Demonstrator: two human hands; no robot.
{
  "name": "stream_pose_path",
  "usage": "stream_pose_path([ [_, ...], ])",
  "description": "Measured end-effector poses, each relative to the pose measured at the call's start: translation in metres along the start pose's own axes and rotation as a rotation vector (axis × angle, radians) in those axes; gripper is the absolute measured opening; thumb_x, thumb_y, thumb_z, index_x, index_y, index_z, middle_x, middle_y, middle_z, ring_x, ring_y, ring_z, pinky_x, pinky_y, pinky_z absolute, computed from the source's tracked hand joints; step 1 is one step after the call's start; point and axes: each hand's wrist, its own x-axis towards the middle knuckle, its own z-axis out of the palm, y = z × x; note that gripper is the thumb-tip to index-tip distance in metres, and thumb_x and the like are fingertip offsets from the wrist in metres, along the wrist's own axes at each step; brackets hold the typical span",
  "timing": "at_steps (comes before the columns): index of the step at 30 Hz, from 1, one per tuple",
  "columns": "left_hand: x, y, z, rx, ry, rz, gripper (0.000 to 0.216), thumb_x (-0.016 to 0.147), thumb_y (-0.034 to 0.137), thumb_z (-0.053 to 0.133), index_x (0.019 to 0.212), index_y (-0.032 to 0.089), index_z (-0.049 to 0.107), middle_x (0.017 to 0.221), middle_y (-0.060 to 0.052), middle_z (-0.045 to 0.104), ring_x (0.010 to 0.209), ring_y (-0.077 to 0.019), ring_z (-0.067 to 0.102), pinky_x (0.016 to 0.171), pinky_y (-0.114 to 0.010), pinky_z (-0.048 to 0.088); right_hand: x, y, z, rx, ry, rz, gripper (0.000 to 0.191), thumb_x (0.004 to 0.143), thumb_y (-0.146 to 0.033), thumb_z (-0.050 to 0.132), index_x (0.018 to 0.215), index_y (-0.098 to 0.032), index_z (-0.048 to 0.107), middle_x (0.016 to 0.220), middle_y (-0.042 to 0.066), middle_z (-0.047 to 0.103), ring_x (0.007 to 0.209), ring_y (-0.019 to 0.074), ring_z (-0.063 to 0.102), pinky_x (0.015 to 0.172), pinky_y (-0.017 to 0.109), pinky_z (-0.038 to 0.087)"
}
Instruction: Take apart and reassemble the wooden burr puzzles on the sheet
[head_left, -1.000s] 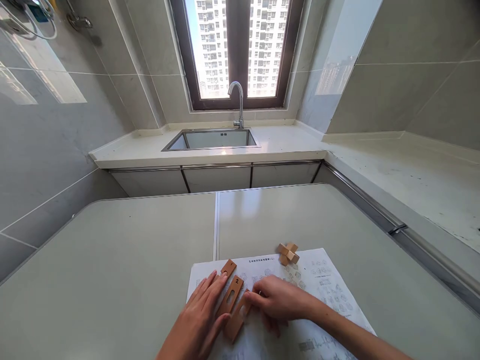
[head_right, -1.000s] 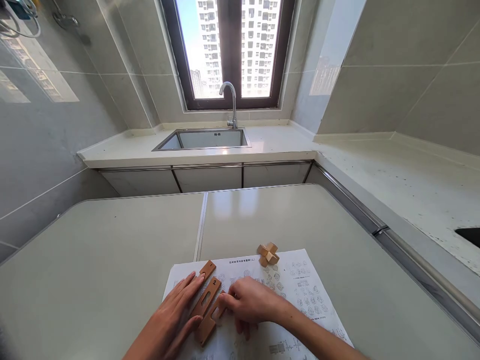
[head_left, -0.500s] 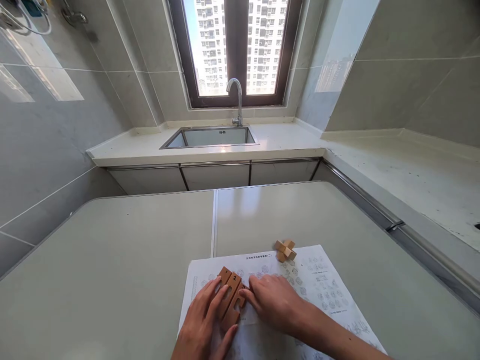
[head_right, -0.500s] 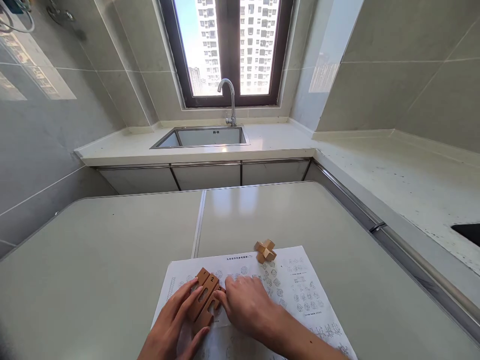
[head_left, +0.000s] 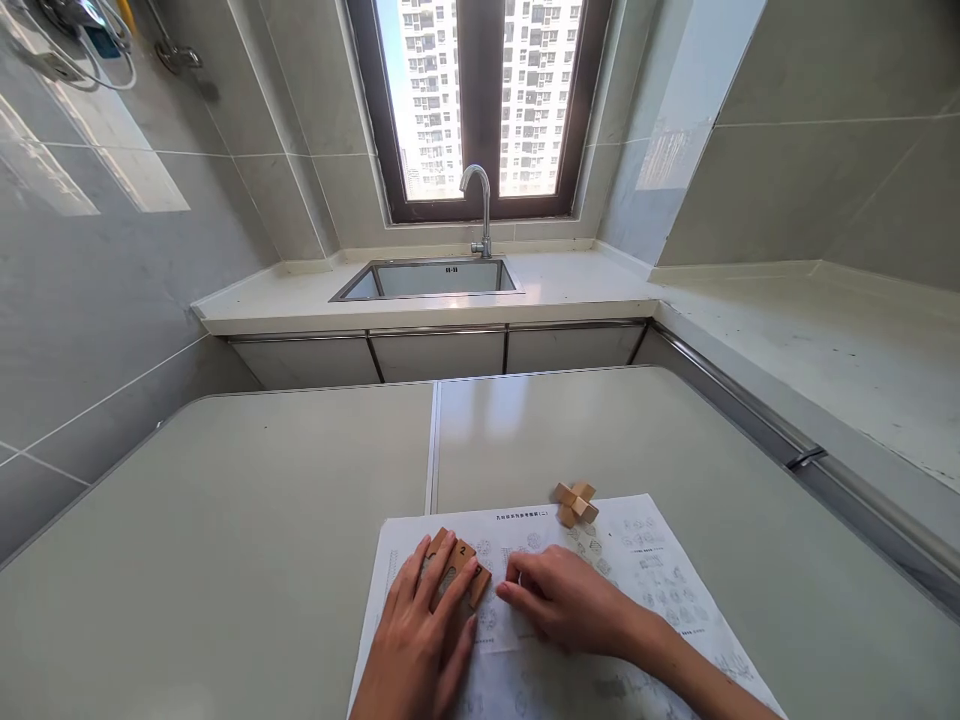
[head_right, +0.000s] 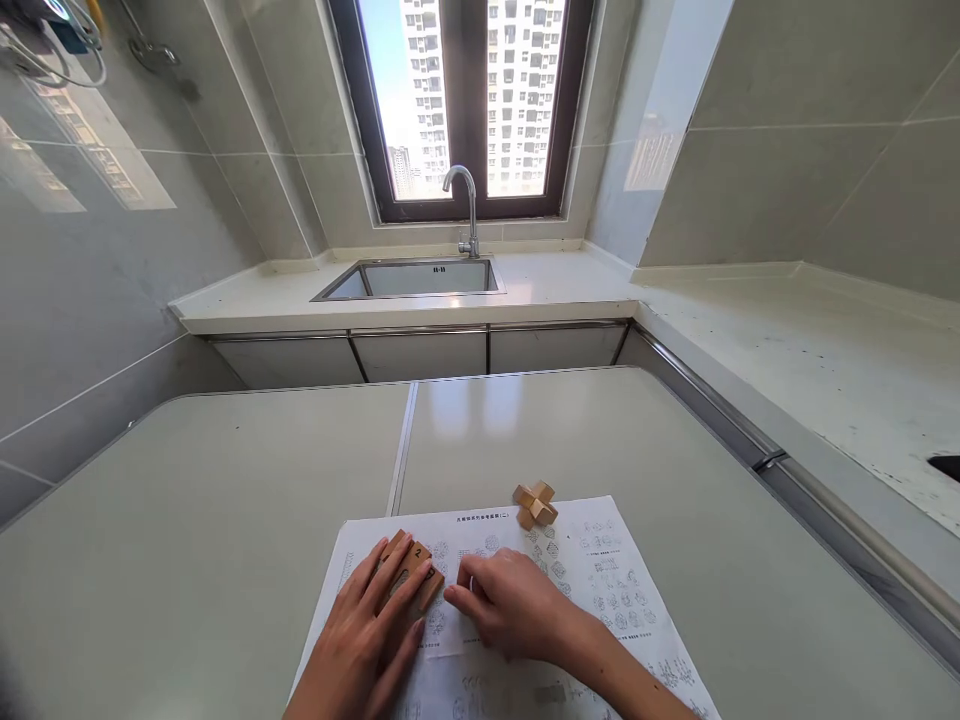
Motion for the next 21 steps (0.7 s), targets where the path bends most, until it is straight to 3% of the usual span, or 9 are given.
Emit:
stream_pose_path([
  [5,-0.002,-0.026,-0.010,0.013,-0.028,-0.027,0.060,0.103,0.028,0.054,0.161,0.035,0.039,0.170,-0.004,0.037,0.154,-0.0361,0.037,0.111,-0.056,0.056,-0.001,0.007,-0.002,0.170,-0.029,-0.030,0.029,0.102,-0.037,0.052,0.076,-0.023,0.052,0.052,-0.005,0.062,0.043,0.0131,0.056,0.057,0.024,0.044],
  [9,0.004,-0.032,-0.015,-0.002,0.015,-0.042,0.053,0.102,0.022,0.052,0.154,0.034,0.049,0.167,-0.005,0.042,0.155,-0.0366,0.036,0.114,-0.062,0.051,0.001,0.017,0.003,0.290,-0.029,-0.055,0.029,0.101,-0.037,0.053,0.076,-0.023,0.052,0.052,-0.006,0.060,0.039,0.0114,0.050,0.048,0.022,0.040],
  [12,0.018,-0.014,-0.016,-0.061,0.071,-0.023,0.051,0.100,0.016,0.054,0.148,0.032,0.054,0.161,-0.005,0.050,0.155,-0.0354,0.036,0.119,-0.066,0.043,0.002,0.024,0.009,0.388,0.003,-0.116,0.031,0.101,-0.040,0.055,0.075,-0.022,0.052,0.051,-0.006,0.057,0.041,0.0110,0.049,0.048,0.022,0.039],
  [17,0.056,0.032,-0.012,-0.300,0.009,-0.001,0.053,0.098,0.011,0.054,0.147,0.031,0.053,0.159,-0.004,0.052,0.155,-0.0296,0.038,0.118,-0.052,0.050,0.004,0.032,0.012,0.604,0.076,-0.172,0.039,0.100,-0.049,0.059,0.074,-0.021,0.052,0.049,-0.007,0.054,0.041,0.0104,0.046,0.045,0.022,0.036],
  [21,0.077,0.048,-0.001,-0.557,-0.012,-0.054,0.056,0.097,0.010,0.051,0.150,0.028,0.048,0.161,-0.008,0.049,0.150,-0.0266,0.046,0.120,-0.049,0.048,0.006,0.039,0.009,0.760,0.148,-0.181,0.044,0.098,-0.057,0.061,0.074,-0.021,0.053,0.048,-0.007,0.053,0.041,0.0099,0.045,0.044,0.022,0.035],
])
